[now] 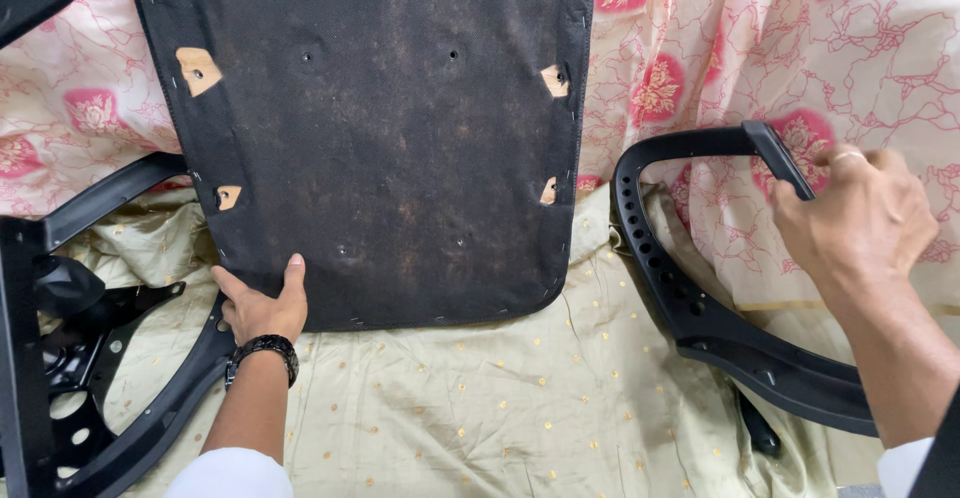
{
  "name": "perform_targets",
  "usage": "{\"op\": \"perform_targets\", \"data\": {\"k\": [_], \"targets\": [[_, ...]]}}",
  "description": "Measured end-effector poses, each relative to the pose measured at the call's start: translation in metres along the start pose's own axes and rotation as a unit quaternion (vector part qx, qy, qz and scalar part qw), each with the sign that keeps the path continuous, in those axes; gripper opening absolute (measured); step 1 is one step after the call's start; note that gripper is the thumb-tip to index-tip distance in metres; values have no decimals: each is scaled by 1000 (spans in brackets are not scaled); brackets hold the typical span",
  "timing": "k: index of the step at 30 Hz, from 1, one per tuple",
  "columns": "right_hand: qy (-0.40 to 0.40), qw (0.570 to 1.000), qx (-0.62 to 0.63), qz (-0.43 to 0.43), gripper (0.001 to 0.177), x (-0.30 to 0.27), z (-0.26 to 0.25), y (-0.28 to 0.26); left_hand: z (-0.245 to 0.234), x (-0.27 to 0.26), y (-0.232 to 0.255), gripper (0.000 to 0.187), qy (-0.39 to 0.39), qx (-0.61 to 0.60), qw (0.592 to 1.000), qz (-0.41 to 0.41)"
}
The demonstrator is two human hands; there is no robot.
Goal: The person uses a screwdriver to remove screws from a black plastic frame attached to a fabric-covered chair seat. They unscrew multiple fasteners, detach the frame, and set the components aside on a patterned cloth-covered surface.
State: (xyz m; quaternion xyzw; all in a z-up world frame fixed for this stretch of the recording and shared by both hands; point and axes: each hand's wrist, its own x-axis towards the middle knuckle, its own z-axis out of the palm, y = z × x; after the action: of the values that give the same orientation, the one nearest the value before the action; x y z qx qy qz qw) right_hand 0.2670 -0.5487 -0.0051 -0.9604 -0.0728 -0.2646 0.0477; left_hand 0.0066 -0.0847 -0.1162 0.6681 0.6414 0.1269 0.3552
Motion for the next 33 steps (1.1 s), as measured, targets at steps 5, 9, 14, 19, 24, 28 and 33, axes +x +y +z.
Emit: {"op": "perform_targets", "data": {"k": [5, 9, 14, 19, 24, 28, 33], "targets": [[-229, 939, 255, 9, 45, 13, 0, -58, -6, 14, 7, 118, 47, -36, 997, 51], [-313, 860, 402, -31, 78, 27, 25, -118, -24, 34, 27, 115, 117, -84, 978, 151], [-395, 779, 487, 24, 94, 34, 54, -164, -38, 64, 59, 99, 125, -135, 955, 232], [-392, 708, 583, 70, 74, 38, 77, -184, -41, 92, 72, 95, 77, -127, 959, 240], [-374, 620, 690, 0, 65, 45, 89, -186, -43, 106, 89, 91, 60, -214, 948, 226], [-375, 603, 703, 40, 60, 46, 87, -176, -35, 88, 93, 87, 58, -253, 951, 168], [-357, 597, 718, 29, 60, 61, 77, -143, -21, 53, 104, 91, 86, -339, 901, 255]]}}
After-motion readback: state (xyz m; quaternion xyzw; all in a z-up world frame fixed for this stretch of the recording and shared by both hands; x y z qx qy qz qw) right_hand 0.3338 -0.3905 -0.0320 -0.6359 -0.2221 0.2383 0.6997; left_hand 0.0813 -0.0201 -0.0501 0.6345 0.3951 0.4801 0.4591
